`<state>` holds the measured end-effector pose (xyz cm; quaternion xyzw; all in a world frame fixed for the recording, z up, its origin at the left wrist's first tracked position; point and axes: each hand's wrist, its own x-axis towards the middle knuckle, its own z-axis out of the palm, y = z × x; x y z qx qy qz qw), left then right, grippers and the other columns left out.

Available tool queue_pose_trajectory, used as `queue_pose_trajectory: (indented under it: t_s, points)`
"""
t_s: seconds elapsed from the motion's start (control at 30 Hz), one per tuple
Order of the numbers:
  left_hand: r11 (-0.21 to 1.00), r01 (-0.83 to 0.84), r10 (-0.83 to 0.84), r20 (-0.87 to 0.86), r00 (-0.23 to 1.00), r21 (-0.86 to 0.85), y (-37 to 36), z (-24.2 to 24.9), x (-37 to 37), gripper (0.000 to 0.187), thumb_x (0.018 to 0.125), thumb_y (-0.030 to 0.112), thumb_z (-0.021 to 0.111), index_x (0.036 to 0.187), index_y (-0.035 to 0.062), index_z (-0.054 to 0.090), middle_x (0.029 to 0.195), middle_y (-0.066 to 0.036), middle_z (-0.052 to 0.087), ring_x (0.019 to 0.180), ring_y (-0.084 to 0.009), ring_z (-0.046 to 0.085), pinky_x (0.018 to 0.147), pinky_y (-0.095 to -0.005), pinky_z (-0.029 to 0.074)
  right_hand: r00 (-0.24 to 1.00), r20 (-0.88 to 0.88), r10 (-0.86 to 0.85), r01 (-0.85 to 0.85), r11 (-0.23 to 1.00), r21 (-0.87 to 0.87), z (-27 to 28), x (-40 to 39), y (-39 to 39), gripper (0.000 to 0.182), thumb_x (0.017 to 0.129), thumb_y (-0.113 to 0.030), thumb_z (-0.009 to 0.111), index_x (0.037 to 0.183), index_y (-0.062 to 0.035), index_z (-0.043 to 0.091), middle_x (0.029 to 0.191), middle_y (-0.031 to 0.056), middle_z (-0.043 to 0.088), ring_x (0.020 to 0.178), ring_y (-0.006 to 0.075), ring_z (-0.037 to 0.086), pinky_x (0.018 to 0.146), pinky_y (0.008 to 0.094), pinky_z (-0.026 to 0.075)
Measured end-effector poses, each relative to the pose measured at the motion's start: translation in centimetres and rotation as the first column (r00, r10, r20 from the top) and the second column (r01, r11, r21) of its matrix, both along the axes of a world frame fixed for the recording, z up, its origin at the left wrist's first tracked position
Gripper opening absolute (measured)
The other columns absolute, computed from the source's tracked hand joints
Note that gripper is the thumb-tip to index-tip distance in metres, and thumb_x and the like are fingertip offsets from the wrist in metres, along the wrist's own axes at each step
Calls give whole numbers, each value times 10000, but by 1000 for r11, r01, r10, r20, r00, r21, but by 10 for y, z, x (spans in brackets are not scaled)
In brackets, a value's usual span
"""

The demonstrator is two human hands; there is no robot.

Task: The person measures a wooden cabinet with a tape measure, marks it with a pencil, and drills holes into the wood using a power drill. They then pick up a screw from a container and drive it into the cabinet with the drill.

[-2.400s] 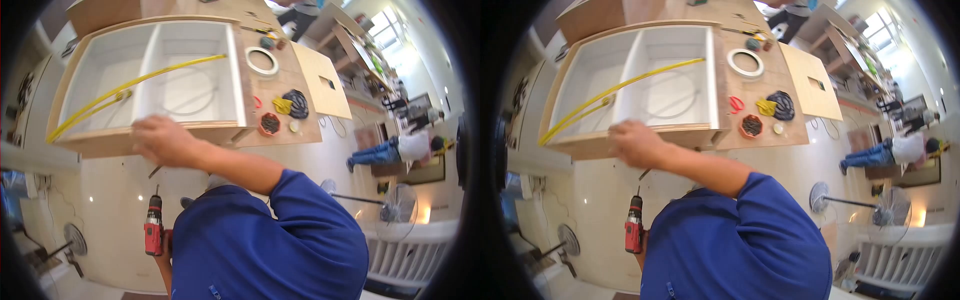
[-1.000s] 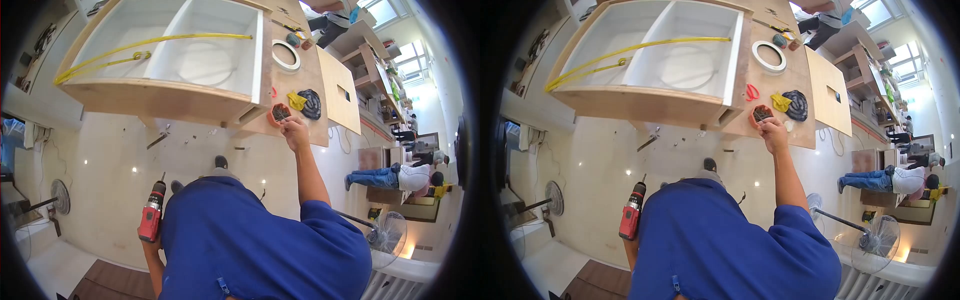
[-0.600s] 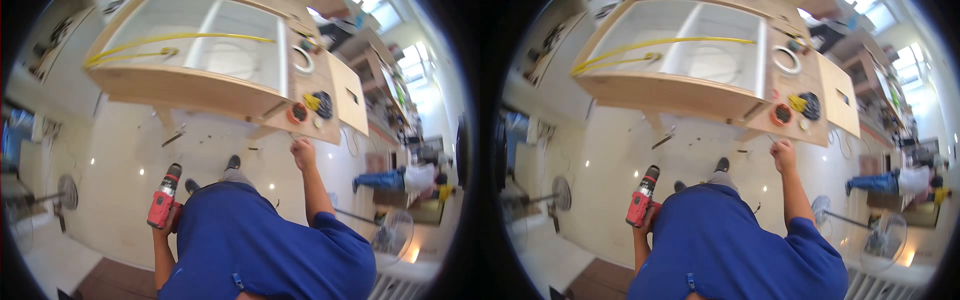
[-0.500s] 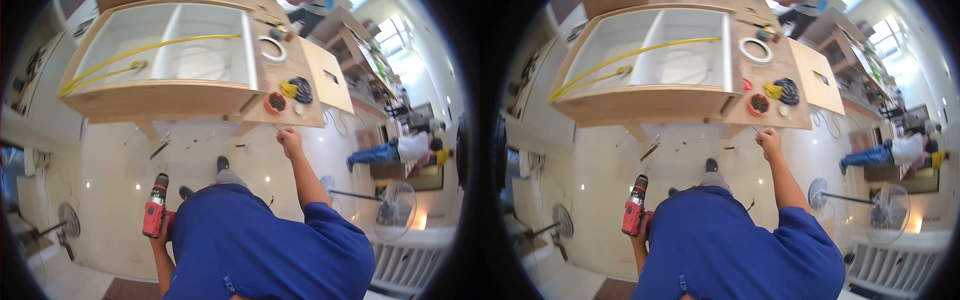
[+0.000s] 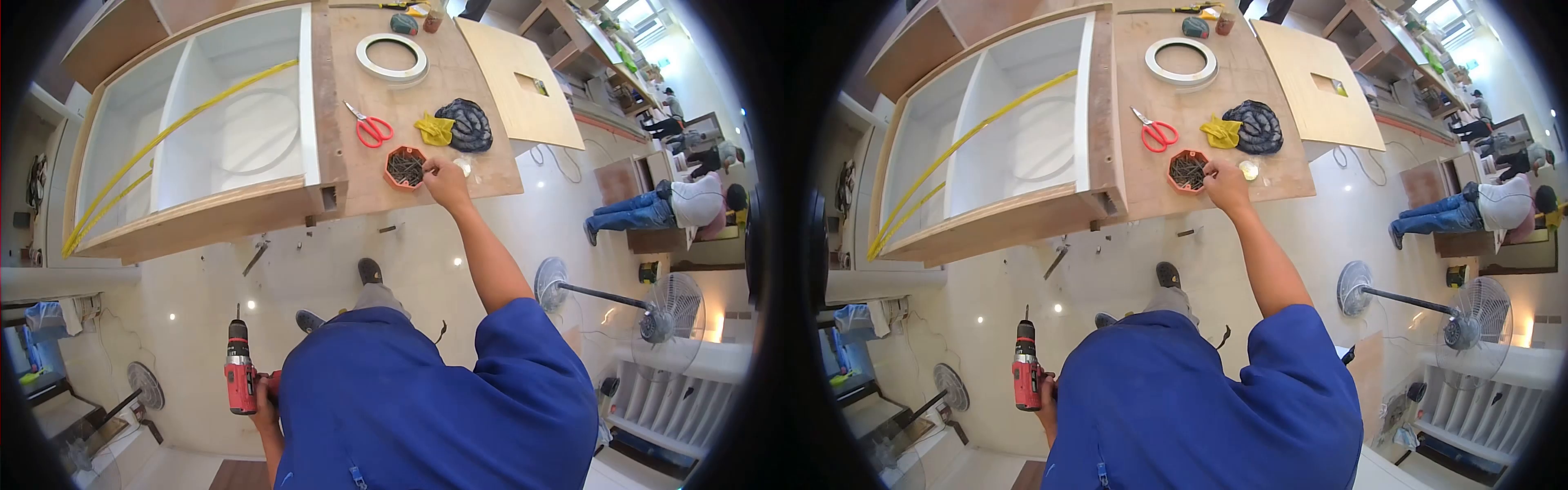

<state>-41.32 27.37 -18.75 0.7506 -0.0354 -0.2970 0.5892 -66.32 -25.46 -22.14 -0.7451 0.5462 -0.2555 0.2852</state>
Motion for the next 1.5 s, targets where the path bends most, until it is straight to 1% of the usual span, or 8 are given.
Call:
queue_pose_trajectory:
  t_s: [0.2, 0.5, 0.6, 0.77, 0.97, 1.2, 1.3, 1.5]
  points:
    - [995, -70, 72, -26, 997, 71, -42, -4, -48, 88, 915, 73, 631, 968, 4, 636, 802, -25, 614, 730, -123, 579, 674, -282, 468, 944, -137, 301, -322, 932, -166, -5, 2, -29, 136, 767, -85, 686, 891, -57, 735, 953, 133, 694, 941, 333, 658, 826, 440, 534]
    - [983, -78, 92, -81, 992, 165, -67, -16, -90, 98, 918, 97, 648, 951, 5, 644, 797, -36, 628, 717, -131, 583, 662, -294, 468, 735, -542, 407, -550, 825, -126, -10, 43, -43, 142, 826, -231, 682, 776, -117, 750, 847, 90, 700, 796, 311, 682, 720, 432, 559]
    - [974, 3, -5, 8, 1000, 228, -64, -9, -87, 140, 917, 137, 673, 952, 3, 655, 827, -53, 656, 734, -155, 604, 684, -315, 484, 625, -631, 459, -579, 815, 20, -3, 56, -41, 157, 829, -257, 667, 791, -139, 763, 824, 94, 707, 792, 312, 696, 693, 434, 562]
    - [952, 54, -154, 318, 936, 302, -63, 2, -81, 250, 888, 169, 715, 1083, 13, 693, 952, -97, 719, 890, -242, 691, 818, -359, 529, 748, -440, 497, -529, 847, 57, 4, 61, -41, 215, 854, -313, 655, 865, -129, 767, 895, 128, 722, 837, 343, 698, 720, 472, 543]
    - [988, 39, -74, 244, 967, 149, -67, 12, -72, 277, 859, 162, 735, 1102, 31, 715, 1008, -106, 746, 947, -241, 713, 870, -346, 538, 707, -576, 410, -417, 900, 129, 25, 70, -32, 231, 888, -303, 611, 936, -146, 774, 938, 164, 722, 888, 376, 694, 774, 464, 536]
    - [975, 152, -207, 404, 891, 164, -42, 5, -36, 236, 847, 196, 743, 1025, 46, 712, 924, -115, 748, 849, -290, 729, 798, -358, 566, 962, 177, 208, -217, 976, 31, -1, 38, -39, 251, 952, -183, 626, 890, 40, 724, 785, 37, 702, 726, 145, 672, 638, 290, 502]
    - [960, 226, -277, 419, 865, 166, -22, 1, -11, 247, 839, 193, 744, 1034, 51, 690, 912, -114, 737, 839, -304, 716, 785, -370, 562, 893, 426, -142, -56, 906, 419, 34, 27, -13, 197, 966, -185, 631, 908, -6, 688, 778, 32, 672, 704, 105, 641, 617, 255, 493]
    - [937, 340, -324, 564, 759, 81, 9, -7, 50, 244, 848, 191, 729, 1078, 118, 695, 1013, -96, 722, 884, -309, 708, 772, -400, 571, 909, 322, 266, -410, 715, 566, 121, 142, 152, 307, 946, -148, 676, 1168, 57, 620, 885, 58, 653, 729, 118, 624, 656, 249, 527]
